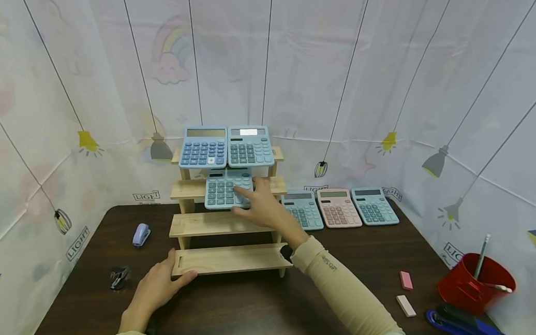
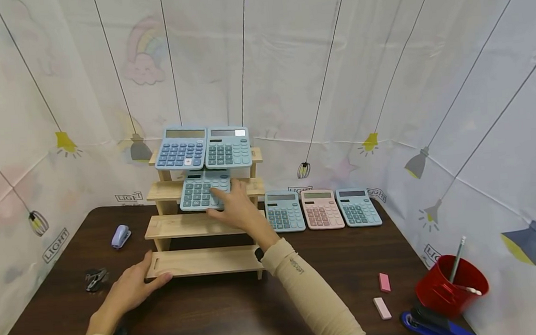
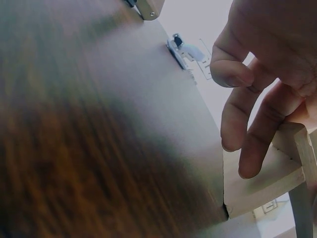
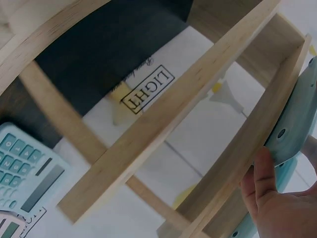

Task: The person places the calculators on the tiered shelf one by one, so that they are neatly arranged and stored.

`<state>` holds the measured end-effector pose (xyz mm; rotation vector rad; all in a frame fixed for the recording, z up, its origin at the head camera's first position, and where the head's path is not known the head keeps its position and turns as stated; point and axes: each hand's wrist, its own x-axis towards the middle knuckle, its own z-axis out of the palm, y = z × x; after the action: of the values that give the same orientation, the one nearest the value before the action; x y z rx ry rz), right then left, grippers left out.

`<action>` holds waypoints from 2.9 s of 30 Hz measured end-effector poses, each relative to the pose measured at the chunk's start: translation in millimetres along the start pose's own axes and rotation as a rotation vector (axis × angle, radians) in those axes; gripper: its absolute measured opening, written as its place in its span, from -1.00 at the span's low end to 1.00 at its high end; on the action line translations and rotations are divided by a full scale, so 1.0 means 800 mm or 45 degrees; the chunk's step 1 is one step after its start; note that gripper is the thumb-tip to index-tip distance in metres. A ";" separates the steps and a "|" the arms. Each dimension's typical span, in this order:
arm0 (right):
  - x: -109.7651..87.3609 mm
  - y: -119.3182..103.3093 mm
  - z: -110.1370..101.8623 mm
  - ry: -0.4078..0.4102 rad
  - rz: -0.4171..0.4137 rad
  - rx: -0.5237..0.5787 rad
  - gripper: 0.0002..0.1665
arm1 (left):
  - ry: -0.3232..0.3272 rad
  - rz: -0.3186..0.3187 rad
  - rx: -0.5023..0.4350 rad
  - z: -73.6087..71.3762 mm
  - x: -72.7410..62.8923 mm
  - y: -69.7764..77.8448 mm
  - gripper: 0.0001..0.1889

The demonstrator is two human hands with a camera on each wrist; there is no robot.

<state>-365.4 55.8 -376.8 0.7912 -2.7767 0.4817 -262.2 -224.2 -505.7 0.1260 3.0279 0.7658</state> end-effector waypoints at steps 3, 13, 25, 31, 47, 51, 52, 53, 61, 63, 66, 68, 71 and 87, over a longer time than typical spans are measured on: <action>0.006 -0.006 0.003 -0.027 0.014 -0.016 -0.29 | 0.001 0.003 0.003 0.000 0.001 -0.001 0.18; 0.028 -0.019 0.015 -0.062 0.012 -0.018 -0.28 | -0.007 -0.003 -0.013 0.001 0.001 -0.002 0.17; 0.052 -0.036 0.025 -0.115 0.016 -0.039 -0.28 | -0.010 0.007 -0.014 0.001 0.002 -0.002 0.18; 0.058 -0.040 0.030 -0.113 0.027 -0.054 -0.28 | -0.013 -0.004 -0.022 0.002 0.002 -0.004 0.17; 0.029 -0.027 0.027 -0.072 0.054 0.003 -0.16 | -0.013 -0.003 -0.002 0.002 0.001 -0.001 0.19; 0.011 -0.016 0.020 -0.026 0.030 0.034 -0.17 | -0.013 -0.005 -0.005 0.003 0.002 -0.003 0.20; 0.006 -0.012 0.018 -0.015 0.027 0.034 -0.17 | -0.013 -0.007 -0.004 0.003 0.002 -0.003 0.19; 0.001 -0.008 0.016 -0.003 0.025 0.032 -0.18 | -0.013 -0.009 -0.004 0.003 0.002 -0.003 0.19; -0.037 0.041 0.008 0.145 0.033 0.005 -0.25 | -0.016 -0.007 -0.002 0.001 0.001 -0.001 0.18; -0.046 0.056 0.004 0.171 0.063 0.013 -0.24 | -0.016 -0.009 -0.002 0.001 0.001 -0.001 0.18; -0.059 0.081 -0.001 0.193 0.152 0.036 -0.22 | -0.020 -0.007 -0.001 0.001 0.002 -0.001 0.19; -0.067 0.099 -0.003 0.186 0.229 0.071 -0.20 | -0.023 -0.010 -0.003 0.001 0.002 -0.002 0.19; -0.077 0.127 -0.004 0.194 0.322 0.119 -0.17 | -0.020 -0.010 0.003 0.001 0.002 -0.002 0.19; -0.089 0.211 0.047 -0.064 0.631 -0.025 0.04 | -0.005 0.000 -0.005 0.005 0.001 -0.002 0.19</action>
<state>-401.4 210.8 -475.0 0.0987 -3.0105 0.5162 -262.6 -223.7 -510.3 0.1271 3.0224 0.7711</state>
